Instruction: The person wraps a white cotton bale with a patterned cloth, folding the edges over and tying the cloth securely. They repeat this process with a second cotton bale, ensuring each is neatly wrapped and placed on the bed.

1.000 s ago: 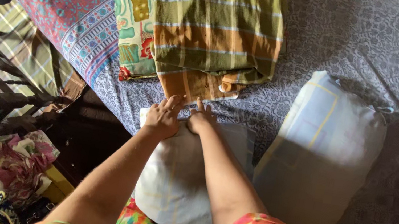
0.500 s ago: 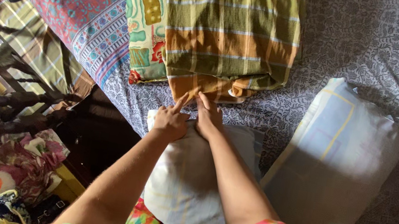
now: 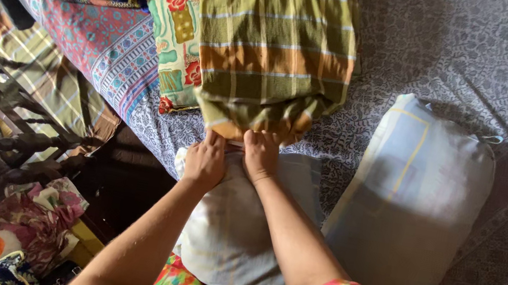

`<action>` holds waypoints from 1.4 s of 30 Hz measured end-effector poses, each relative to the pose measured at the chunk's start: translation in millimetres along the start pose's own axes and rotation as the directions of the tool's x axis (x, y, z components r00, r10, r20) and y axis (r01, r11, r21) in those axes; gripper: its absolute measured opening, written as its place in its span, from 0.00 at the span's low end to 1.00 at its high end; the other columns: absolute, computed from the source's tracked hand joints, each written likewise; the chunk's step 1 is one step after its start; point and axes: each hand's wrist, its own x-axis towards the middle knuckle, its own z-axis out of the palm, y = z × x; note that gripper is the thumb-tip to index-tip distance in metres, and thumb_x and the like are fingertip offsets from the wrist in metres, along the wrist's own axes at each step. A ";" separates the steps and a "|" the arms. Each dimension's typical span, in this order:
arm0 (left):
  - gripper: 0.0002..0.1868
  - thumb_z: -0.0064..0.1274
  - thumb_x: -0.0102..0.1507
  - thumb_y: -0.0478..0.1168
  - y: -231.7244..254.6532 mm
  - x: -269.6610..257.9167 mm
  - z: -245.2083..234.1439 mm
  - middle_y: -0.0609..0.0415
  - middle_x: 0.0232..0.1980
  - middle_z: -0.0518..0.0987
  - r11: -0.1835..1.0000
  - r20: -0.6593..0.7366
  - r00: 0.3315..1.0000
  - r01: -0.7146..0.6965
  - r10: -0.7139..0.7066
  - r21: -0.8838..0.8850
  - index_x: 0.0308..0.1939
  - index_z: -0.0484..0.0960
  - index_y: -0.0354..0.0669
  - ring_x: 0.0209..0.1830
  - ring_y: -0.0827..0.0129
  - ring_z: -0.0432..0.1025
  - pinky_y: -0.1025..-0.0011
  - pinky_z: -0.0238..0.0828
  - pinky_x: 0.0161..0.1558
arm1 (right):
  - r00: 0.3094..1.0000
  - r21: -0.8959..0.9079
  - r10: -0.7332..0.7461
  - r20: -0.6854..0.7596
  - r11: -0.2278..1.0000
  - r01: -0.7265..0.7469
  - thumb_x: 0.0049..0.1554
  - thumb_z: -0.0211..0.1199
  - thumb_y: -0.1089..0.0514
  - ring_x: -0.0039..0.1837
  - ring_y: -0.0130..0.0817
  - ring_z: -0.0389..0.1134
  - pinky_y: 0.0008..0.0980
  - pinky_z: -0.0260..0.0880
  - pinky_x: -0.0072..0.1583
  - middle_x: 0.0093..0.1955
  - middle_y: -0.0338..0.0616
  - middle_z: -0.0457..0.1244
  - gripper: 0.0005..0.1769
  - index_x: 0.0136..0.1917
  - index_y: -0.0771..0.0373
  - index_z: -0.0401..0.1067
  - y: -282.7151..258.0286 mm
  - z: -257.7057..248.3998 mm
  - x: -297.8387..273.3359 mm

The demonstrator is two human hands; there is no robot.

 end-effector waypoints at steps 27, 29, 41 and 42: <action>0.27 0.58 0.60 0.67 16.2 -45.6 -120.7 0.52 0.37 0.79 0.979 -0.111 0.985 0.111 -0.131 -0.169 0.39 0.84 0.47 0.34 0.54 0.78 0.57 0.73 0.35 | 0.259 -0.049 0.900 0.350 0.294 -0.955 0.64 0.46 0.44 0.64 0.61 0.68 0.53 0.69 0.63 0.61 0.64 0.67 0.29 0.61 0.67 0.75 149.2 14.1 -57.7; 0.25 0.60 0.59 0.63 9.9 -42.8 -112.7 0.51 0.39 0.79 0.975 -0.133 0.977 0.146 -0.170 -0.170 0.38 0.80 0.45 0.35 0.52 0.77 0.55 0.73 0.35 | 0.125 0.036 0.900 0.418 0.121 -0.992 0.67 0.38 0.36 0.60 0.60 0.68 0.52 0.68 0.59 0.59 0.63 0.69 0.36 0.61 0.65 0.76 153.0 8.2 -52.0; 0.19 0.64 0.55 0.48 -13.5 -31.3 -99.2 0.47 0.46 0.74 0.977 -0.067 0.982 0.169 -0.179 -0.128 0.43 0.76 0.44 0.39 0.47 0.75 0.53 0.73 0.38 | 0.137 -0.039 0.780 0.610 0.203 -0.978 0.62 0.27 0.20 0.54 0.48 0.58 0.48 0.55 0.51 0.60 0.54 0.64 0.45 0.68 0.53 0.63 147.3 8.6 -26.0; 0.21 0.64 0.53 0.47 -11.4 -29.6 -101.8 0.46 0.46 0.74 0.979 -0.072 0.984 0.156 -0.166 -0.130 0.43 0.75 0.44 0.39 0.48 0.75 0.53 0.74 0.38 | 0.179 -0.139 0.821 0.543 0.297 -0.945 0.62 0.27 0.20 0.55 0.48 0.57 0.49 0.54 0.52 0.62 0.54 0.63 0.45 0.69 0.53 0.62 143.0 12.2 -25.2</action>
